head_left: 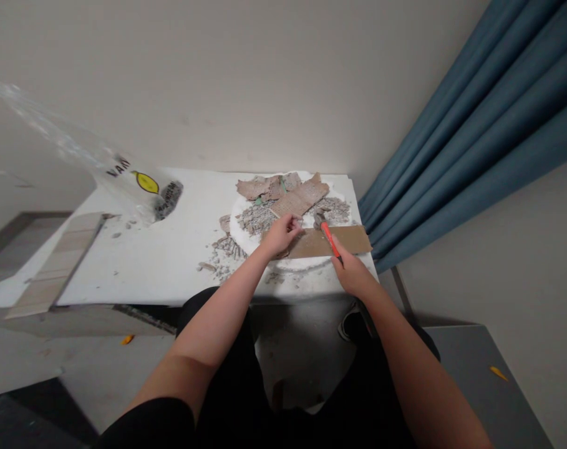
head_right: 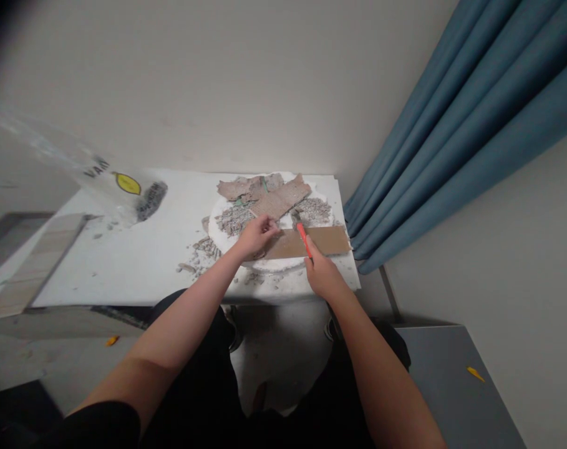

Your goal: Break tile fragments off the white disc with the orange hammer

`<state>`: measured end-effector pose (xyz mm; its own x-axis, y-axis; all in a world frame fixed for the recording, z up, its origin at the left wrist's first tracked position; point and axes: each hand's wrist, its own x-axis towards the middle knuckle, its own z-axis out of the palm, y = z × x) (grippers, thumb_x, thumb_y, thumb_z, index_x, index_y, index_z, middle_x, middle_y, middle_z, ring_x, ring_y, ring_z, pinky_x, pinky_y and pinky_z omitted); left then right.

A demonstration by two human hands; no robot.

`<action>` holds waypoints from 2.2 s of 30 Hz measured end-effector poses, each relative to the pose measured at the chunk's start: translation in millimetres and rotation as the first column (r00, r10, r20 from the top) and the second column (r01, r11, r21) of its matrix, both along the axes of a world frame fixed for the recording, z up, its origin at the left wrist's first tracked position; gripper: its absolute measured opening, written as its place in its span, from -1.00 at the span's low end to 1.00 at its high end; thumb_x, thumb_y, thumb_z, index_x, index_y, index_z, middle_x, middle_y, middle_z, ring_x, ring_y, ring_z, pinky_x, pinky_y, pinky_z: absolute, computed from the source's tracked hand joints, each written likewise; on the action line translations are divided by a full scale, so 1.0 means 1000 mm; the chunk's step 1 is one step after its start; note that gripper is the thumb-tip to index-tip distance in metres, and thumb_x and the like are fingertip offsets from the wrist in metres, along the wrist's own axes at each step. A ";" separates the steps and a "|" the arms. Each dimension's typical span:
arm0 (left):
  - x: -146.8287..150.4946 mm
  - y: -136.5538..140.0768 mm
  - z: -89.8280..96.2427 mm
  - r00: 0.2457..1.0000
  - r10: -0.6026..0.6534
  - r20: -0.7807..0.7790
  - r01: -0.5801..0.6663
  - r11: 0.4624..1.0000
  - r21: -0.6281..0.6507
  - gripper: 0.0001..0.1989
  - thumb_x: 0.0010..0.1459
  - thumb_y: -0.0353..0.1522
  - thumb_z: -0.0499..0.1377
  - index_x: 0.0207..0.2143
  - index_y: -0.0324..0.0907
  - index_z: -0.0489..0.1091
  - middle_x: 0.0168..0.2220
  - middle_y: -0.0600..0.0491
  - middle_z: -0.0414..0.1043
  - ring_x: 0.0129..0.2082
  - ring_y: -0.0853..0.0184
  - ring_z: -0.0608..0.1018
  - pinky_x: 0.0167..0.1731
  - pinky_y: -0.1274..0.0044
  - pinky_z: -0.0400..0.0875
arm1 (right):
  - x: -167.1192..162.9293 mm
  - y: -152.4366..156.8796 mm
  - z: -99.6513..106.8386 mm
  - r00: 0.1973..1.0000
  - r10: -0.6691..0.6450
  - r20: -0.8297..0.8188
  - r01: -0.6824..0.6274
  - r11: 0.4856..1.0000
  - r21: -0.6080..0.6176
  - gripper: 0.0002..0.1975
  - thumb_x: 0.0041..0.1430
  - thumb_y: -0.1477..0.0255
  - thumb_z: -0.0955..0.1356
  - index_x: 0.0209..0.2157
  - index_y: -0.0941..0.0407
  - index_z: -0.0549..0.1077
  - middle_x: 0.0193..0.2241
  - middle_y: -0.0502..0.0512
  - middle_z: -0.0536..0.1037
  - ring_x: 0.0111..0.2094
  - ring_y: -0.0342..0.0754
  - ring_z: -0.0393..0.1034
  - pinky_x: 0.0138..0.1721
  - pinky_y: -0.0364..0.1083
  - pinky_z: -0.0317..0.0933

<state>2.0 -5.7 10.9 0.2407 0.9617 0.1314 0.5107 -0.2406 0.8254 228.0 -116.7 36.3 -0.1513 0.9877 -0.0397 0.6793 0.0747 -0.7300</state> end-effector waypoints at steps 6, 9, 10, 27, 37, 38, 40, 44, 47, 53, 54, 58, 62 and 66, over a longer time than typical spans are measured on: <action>0.002 0.000 -0.001 0.996 0.038 -0.076 -0.038 0.999 -0.001 -0.83 0.16 -0.26 0.21 -0.38 -0.19 0.43 -0.40 0.06 0.51 -0.36 0.34 0.48 -0.24 0.50 0.34 | 0.000 0.000 0.002 1.000 0.010 0.001 -0.010 1.000 -0.001 -0.29 0.33 0.44 0.20 0.47 0.07 -0.01 0.36 0.13 0.26 0.36 0.13 0.13 0.34 0.17 0.08; 0.002 0.000 0.000 0.990 0.028 -0.141 -0.025 0.999 0.026 -0.81 0.16 -0.25 0.21 -0.44 -0.17 0.41 -0.44 0.07 0.50 -0.38 0.33 0.47 -0.27 0.49 0.31 | -0.001 -0.001 0.004 1.000 0.016 0.007 -0.016 1.000 -0.006 -0.29 0.33 0.44 0.20 0.47 0.09 -0.02 0.36 0.15 0.24 0.37 0.14 0.12 0.34 0.17 0.08; 0.002 0.000 0.001 0.987 0.018 -0.157 -0.013 0.999 0.032 -0.80 0.16 -0.24 0.21 -0.44 -0.17 0.41 -0.44 0.07 0.49 -0.38 0.32 0.46 -0.28 0.49 0.31 | -0.001 -0.001 0.005 1.000 0.014 0.008 -0.014 1.000 -0.007 -0.30 0.33 0.44 0.20 0.47 0.09 -0.01 0.36 0.15 0.25 0.37 0.15 0.13 0.34 0.16 0.08; 0.001 -0.001 -0.003 0.969 -0.003 -0.249 0.019 0.998 0.059 -0.81 0.19 -0.24 0.20 -0.35 -0.17 0.49 -0.38 0.02 0.56 -0.34 0.28 0.51 -0.25 0.48 0.32 | -0.003 -0.001 0.007 1.000 0.006 0.023 -0.005 1.000 -0.020 -0.29 0.32 0.46 0.20 0.47 0.09 -0.01 0.30 0.19 0.34 0.34 0.17 0.18 0.32 0.19 0.10; -0.001 -0.003 -0.010 0.975 -0.008 -0.221 0.034 0.993 0.112 -0.79 0.22 -0.22 0.18 -0.32 -0.16 0.50 -0.41 0.05 0.55 -0.35 0.30 0.51 -0.27 0.50 0.32 | -0.002 0.000 0.006 1.000 0.013 0.003 -0.013 1.000 -0.017 -0.30 0.33 0.45 0.19 0.46 0.11 -0.01 0.36 0.18 0.25 0.36 0.17 0.14 0.33 0.20 0.09; -0.001 -0.003 -0.011 0.975 -0.009 -0.220 0.036 0.993 0.116 -0.79 0.22 -0.22 0.18 -0.32 -0.16 0.50 -0.41 0.05 0.54 -0.35 0.30 0.51 -0.27 0.50 0.32 | -0.002 0.000 0.005 1.000 0.015 0.000 -0.015 1.000 -0.017 -0.30 0.33 0.45 0.19 0.46 0.12 -0.01 0.36 0.19 0.25 0.36 0.17 0.14 0.33 0.20 0.09; -0.001 -0.003 -0.013 0.975 -0.008 -0.220 0.036 0.992 0.123 -0.79 0.22 -0.22 0.18 -0.32 -0.16 0.50 -0.41 0.04 0.55 -0.35 0.30 0.51 -0.27 0.49 0.33 | -0.002 0.000 0.005 1.000 0.017 -0.005 -0.017 1.000 -0.014 -0.30 0.33 0.45 0.20 0.46 0.13 0.00 0.36 0.21 0.25 0.36 0.18 0.15 0.33 0.20 0.09; 0.000 -0.004 -0.018 0.984 0.023 -0.175 0.002 0.990 0.141 -0.73 0.20 -0.28 0.21 -0.05 -0.14 0.45 -0.34 0.06 0.57 -0.33 0.31 0.54 -0.23 0.49 0.35 | -0.003 -0.007 0.018 1.000 -0.013 -0.019 0.013 1.000 0.017 -0.33 0.35 0.41 0.19 0.45 0.13 0.05 0.31 0.21 0.33 0.32 0.16 0.21 0.30 0.18 0.13; 0.002 -0.008 -0.021 0.990 0.045 -0.130 -0.025 0.989 0.148 -0.54 0.19 -0.32 0.22 0.14 -0.13 0.31 -0.31 0.08 0.58 -0.30 0.32 0.57 -0.20 0.50 0.37 | -0.006 -0.019 0.038 0.999 -0.010 -0.032 0.013 0.997 0.077 -0.36 0.39 0.36 0.17 0.45 0.10 0.04 0.24 0.23 0.42 0.24 0.16 0.33 0.24 0.16 0.20; 0.003 -0.012 -0.022 0.996 0.045 -0.081 -0.033 0.989 0.146 -0.49 0.19 -0.33 0.21 0.18 -0.12 0.21 -0.31 0.11 0.57 -0.29 0.32 0.58 -0.17 0.48 0.38 | -0.017 -0.032 0.054 0.998 0.060 0.012 -0.060 0.997 0.052 -0.36 0.39 0.38 0.16 0.46 0.08 0.02 0.13 0.27 0.53 0.05 0.18 0.49 0.09 0.12 0.32; 0.004 -0.013 -0.022 0.995 0.055 -0.084 -0.043 0.989 0.141 -0.48 0.19 -0.33 0.21 0.18 -0.12 0.20 -0.31 0.11 0.57 -0.29 0.32 0.58 -0.17 0.48 0.38 | -0.019 -0.032 0.053 0.998 0.063 0.026 -0.064 0.997 0.037 -0.36 0.39 0.39 0.16 0.46 0.10 0.04 0.11 0.29 0.54 0.02 0.19 0.51 0.07 0.11 0.33; 0.004 -0.012 -0.023 0.996 0.043 -0.077 -0.032 0.989 0.143 -0.48 0.18 -0.34 0.22 0.17 -0.13 0.20 -0.30 0.10 0.57 -0.28 0.32 0.58 -0.16 0.48 0.38 | -0.020 -0.031 0.052 0.997 0.036 0.061 -0.041 0.996 0.077 -0.35 0.40 0.38 0.16 0.47 0.07 -0.01 0.03 0.28 0.59 -0.08 0.18 0.55 -0.02 0.07 0.35; 0.004 -0.011 -0.025 0.996 0.038 -0.078 -0.027 0.989 0.145 -0.49 0.18 -0.34 0.21 0.16 -0.11 0.19 -0.30 0.10 0.57 -0.29 0.32 0.58 -0.17 0.48 0.38 | -0.022 -0.031 0.053 0.993 0.057 0.102 -0.061 0.997 0.043 -0.35 0.39 0.40 0.14 0.47 0.12 -0.01 -0.07 0.30 0.63 -0.13 0.18 0.56 -0.06 0.06 0.35; 0.004 -0.011 -0.026 0.996 0.033 -0.085 -0.020 0.988 0.151 -0.49 0.18 -0.34 0.20 0.16 -0.11 0.18 -0.31 0.11 0.56 -0.29 0.32 0.58 -0.17 0.47 0.38 | -0.025 -0.032 0.052 0.992 0.056 0.115 -0.062 0.997 0.047 -0.35 0.41 0.37 0.13 0.48 0.07 -0.06 -0.07 0.28 0.63 -0.16 0.19 0.56 -0.11 0.06 0.35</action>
<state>6.1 -16.4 -15.1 0.2320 0.9389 0.2541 0.5871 -0.3435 0.7330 202.6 -149.0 88.6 -0.2069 0.9783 -0.0101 0.7507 0.1522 -0.6429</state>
